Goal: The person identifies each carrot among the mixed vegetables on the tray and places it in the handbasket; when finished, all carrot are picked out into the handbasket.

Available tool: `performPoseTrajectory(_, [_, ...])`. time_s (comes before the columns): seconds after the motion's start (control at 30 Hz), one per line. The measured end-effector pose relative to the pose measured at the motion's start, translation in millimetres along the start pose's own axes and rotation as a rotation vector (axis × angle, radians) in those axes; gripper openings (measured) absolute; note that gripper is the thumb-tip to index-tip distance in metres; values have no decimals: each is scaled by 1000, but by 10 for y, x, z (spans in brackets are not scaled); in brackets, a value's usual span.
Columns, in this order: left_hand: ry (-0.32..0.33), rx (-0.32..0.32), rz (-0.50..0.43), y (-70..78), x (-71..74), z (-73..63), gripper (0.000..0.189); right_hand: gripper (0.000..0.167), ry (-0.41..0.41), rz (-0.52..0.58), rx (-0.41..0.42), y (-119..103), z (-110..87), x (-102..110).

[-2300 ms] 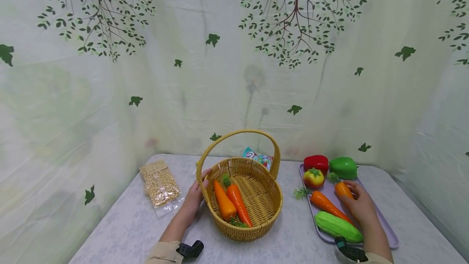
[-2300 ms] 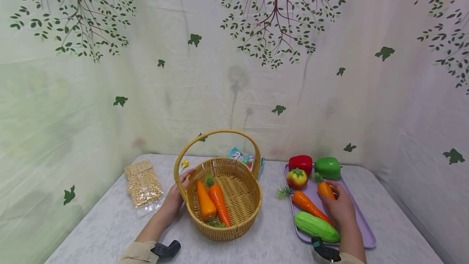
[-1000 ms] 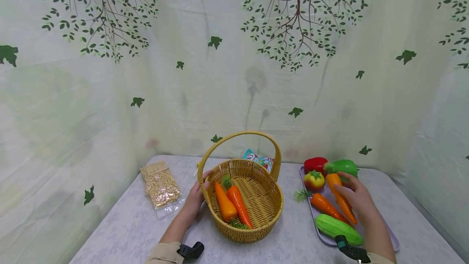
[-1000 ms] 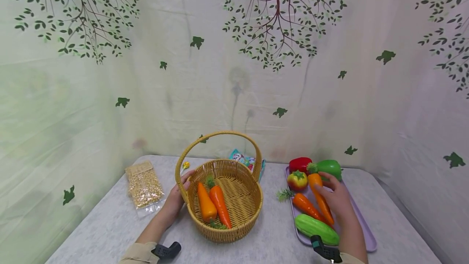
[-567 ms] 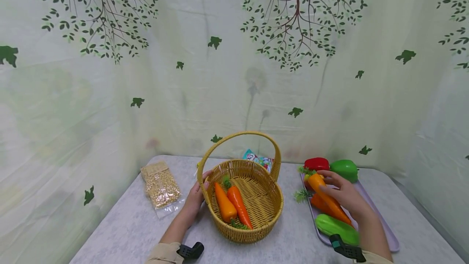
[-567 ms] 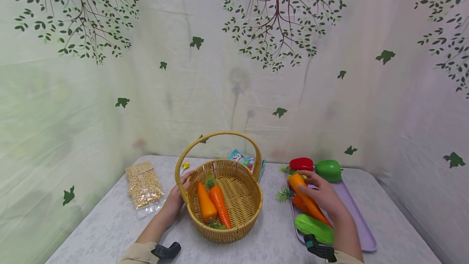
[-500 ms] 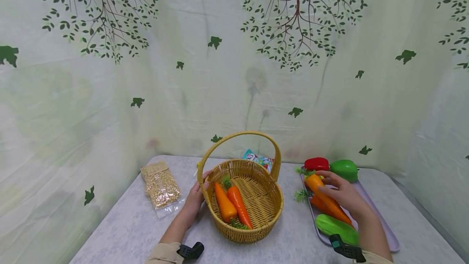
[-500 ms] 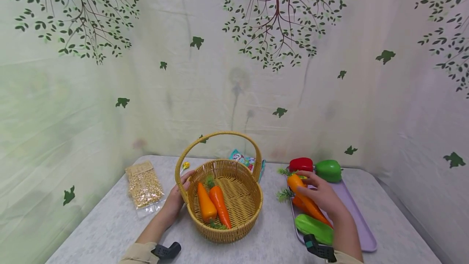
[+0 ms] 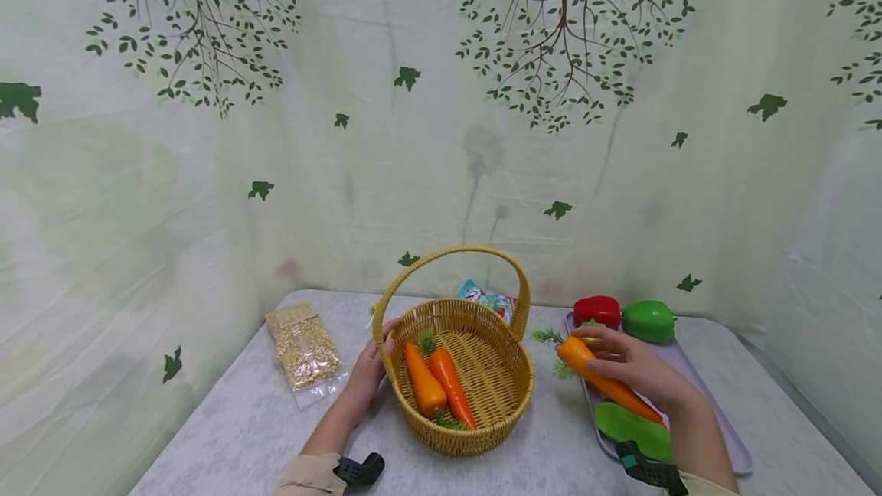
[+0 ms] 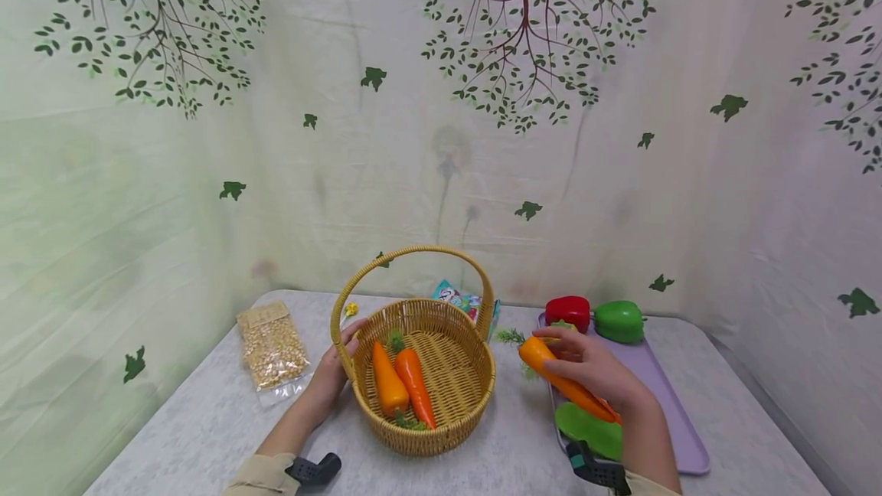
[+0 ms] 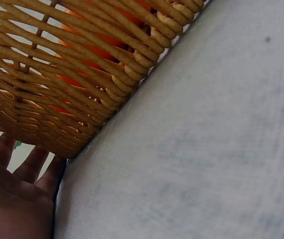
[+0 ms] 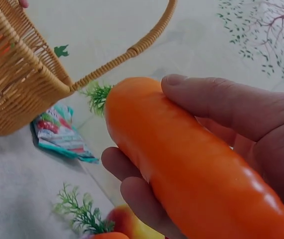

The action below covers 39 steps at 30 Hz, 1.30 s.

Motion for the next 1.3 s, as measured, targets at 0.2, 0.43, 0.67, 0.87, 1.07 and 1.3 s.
performPoseTrajectory(0.2, [-5, -14, -20, 10, -1, -10, 45, 60, -46, 44, 35, -105, 26, -103])
performPoseTrajectory(0.43, [-10, -13, -12, 7, 8, -2, 46, 56, -108, 118, 31, -192, 54, -259])
performPoseTrajectory(0.67, [-9, -2, -17, -13, 19, 13, 46, 54, -171, 126, 27, -233, 132, -437])
performPoseTrajectory(0.87, [-1, -17, -5, 2, 11, 10, 46, 50, -210, 124, 43, -266, 171, -578])
performPoseTrajectory(1.07, [4, -11, -3, -4, 2, 11, 47, 47, -219, 145, 115, -362, 259, -702])
performPoseTrajectory(1.3, [-6, -15, 2, -9, -6, 27, 47, 49, -122, 134, 125, -406, 366, -786])
Point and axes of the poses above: each hand's wrist, its own z-axis towards the middle knuckle, its own x-axis out of the back of the hand, y = z × x, the point moved 10 cm from there along z, towards the middle knuckle, and after that the axes turned 10 degrees about x, right-handed, at the moved point
